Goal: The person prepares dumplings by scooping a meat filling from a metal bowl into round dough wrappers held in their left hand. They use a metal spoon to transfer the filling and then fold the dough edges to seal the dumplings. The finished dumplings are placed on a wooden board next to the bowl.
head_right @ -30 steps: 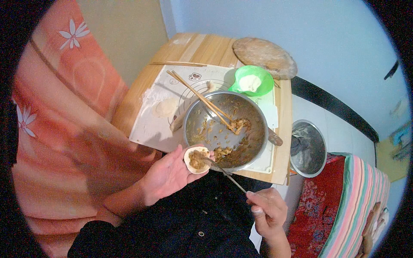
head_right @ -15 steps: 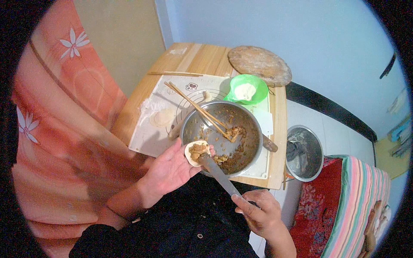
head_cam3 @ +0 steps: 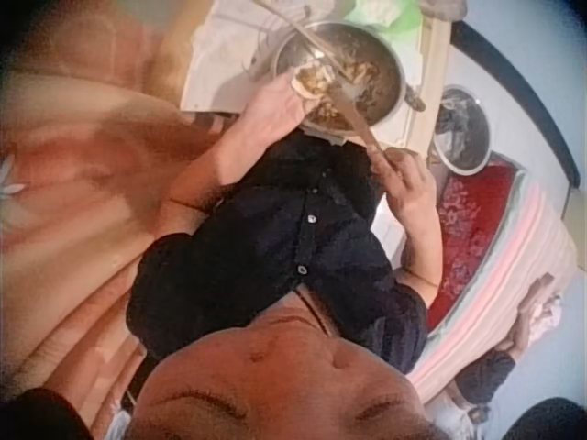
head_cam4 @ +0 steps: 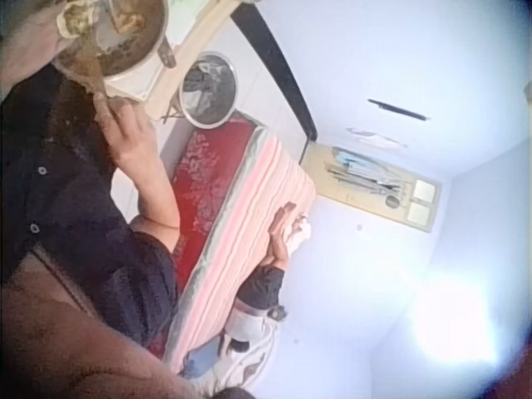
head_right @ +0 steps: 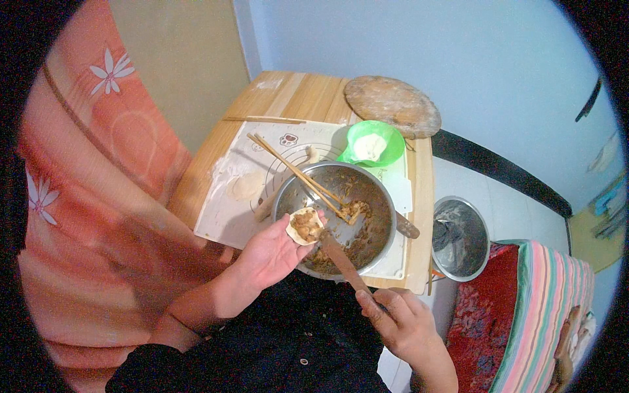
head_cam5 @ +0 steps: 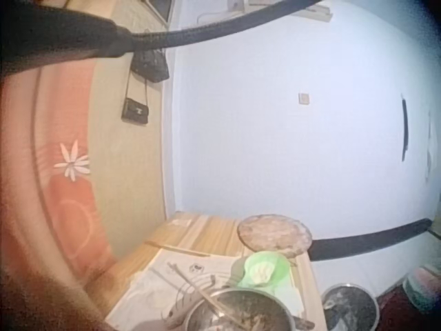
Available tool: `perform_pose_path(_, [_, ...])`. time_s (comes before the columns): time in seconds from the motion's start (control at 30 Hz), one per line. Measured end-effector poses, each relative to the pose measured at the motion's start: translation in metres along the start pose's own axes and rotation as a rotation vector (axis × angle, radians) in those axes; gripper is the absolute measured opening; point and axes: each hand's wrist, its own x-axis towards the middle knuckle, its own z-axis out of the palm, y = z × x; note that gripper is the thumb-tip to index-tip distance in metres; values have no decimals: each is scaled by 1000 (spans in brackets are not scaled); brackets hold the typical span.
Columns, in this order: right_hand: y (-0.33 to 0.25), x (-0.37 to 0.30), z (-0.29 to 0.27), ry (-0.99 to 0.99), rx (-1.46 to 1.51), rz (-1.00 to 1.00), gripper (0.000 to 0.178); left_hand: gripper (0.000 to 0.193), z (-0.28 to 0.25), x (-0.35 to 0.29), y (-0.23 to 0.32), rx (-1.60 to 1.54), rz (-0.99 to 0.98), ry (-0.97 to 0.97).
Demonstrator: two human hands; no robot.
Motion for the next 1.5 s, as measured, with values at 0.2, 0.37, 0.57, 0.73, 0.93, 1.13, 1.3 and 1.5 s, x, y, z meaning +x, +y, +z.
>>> perform_pose_path(0.2, [9,-9,7,62,-38,145,45,50,2,4,5,64,19,-12])
perform_pose_path(0.37, [-1,-6,11,185,84,134,47,48,6,4,2,43,5,-37])
perform_pose_path(0.57, [1,-1,14,235,105,102,47,49,12,-1,-1,37,-30,-33])
perform_pose_path(0.73, [1,-7,3,184,95,104,46,50,13,-6,0,40,-35,-74])
perform_pose_path(0.93, [0,-7,1,130,116,71,47,50,14,-9,-1,34,-38,-67])
perform_pose_path(1.13, [-4,-3,-1,163,118,86,44,50,16,-13,-1,54,-50,-74])
perform_pose_path(1.3, [-3,-1,-4,121,134,36,45,51,17,-15,-2,57,-67,-83])
perform_pose_path(1.5, [-2,2,-9,133,130,65,44,52,18,-19,-2,92,-56,-90])
